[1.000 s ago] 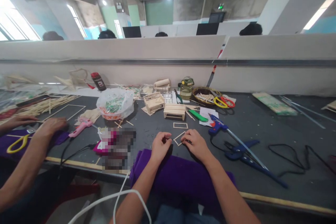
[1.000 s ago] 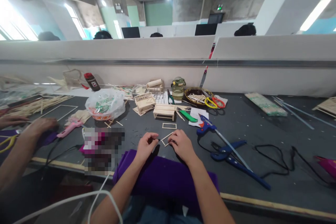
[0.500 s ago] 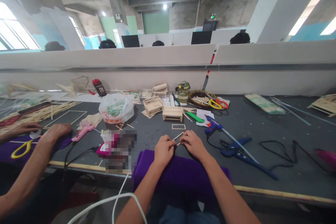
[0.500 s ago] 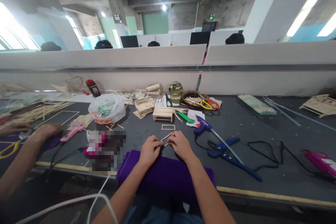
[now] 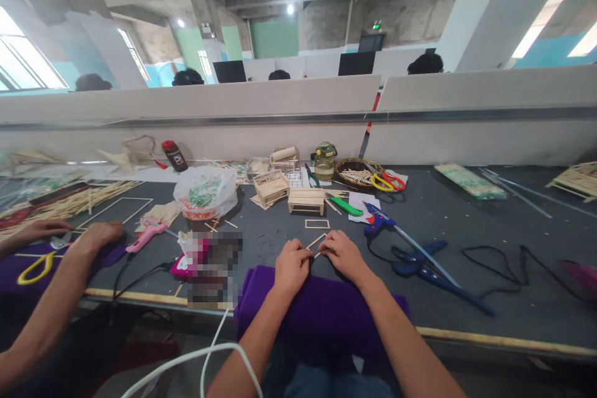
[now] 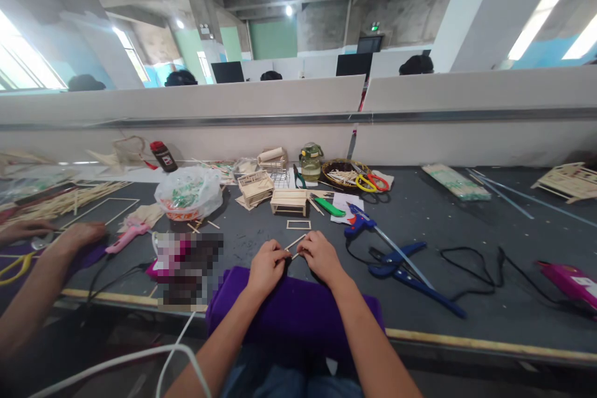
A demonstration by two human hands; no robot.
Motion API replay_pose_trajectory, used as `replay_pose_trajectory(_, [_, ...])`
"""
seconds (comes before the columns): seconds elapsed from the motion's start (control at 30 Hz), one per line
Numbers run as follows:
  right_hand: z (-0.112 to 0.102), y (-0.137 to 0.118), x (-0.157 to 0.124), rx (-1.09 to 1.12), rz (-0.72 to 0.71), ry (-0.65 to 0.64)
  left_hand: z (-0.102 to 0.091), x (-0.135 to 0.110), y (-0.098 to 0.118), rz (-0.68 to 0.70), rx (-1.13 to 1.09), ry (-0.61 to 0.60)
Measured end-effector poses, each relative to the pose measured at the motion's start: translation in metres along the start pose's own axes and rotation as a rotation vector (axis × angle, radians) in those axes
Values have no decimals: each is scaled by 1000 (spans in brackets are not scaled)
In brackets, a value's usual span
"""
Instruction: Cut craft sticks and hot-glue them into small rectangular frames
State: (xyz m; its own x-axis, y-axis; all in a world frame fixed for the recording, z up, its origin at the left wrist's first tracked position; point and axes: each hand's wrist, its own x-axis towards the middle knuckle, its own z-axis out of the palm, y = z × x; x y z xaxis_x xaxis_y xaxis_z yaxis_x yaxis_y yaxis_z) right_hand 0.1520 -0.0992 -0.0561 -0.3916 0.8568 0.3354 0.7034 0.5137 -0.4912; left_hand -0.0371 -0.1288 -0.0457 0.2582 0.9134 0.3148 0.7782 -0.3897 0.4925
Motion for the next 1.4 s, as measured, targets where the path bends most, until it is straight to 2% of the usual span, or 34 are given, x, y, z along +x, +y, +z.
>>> replay_pose_trajectory(0.2, [0, -2, 0, -1, -1, -6, 0, 0, 0, -13, -76, 30])
replay_pose_trajectory(0.43, [-4, -1, 0, 8, 19, 3, 4, 6, -13, -133, -368, 189])
replay_pose_trajectory(0.57, [-4, -1, 0, 10, 15, 2, 5, 8, -18, -198, -435, 247])
replay_pose_trajectory(0.97, [-4, -1, -1, -31, -9, -2, 4, 11, -24, -279, -502, 276])
replay_pose_trajectory(1.4, [-6, -6, 0, -72, -28, -7, 7, 11, -26, -289, -525, 280])
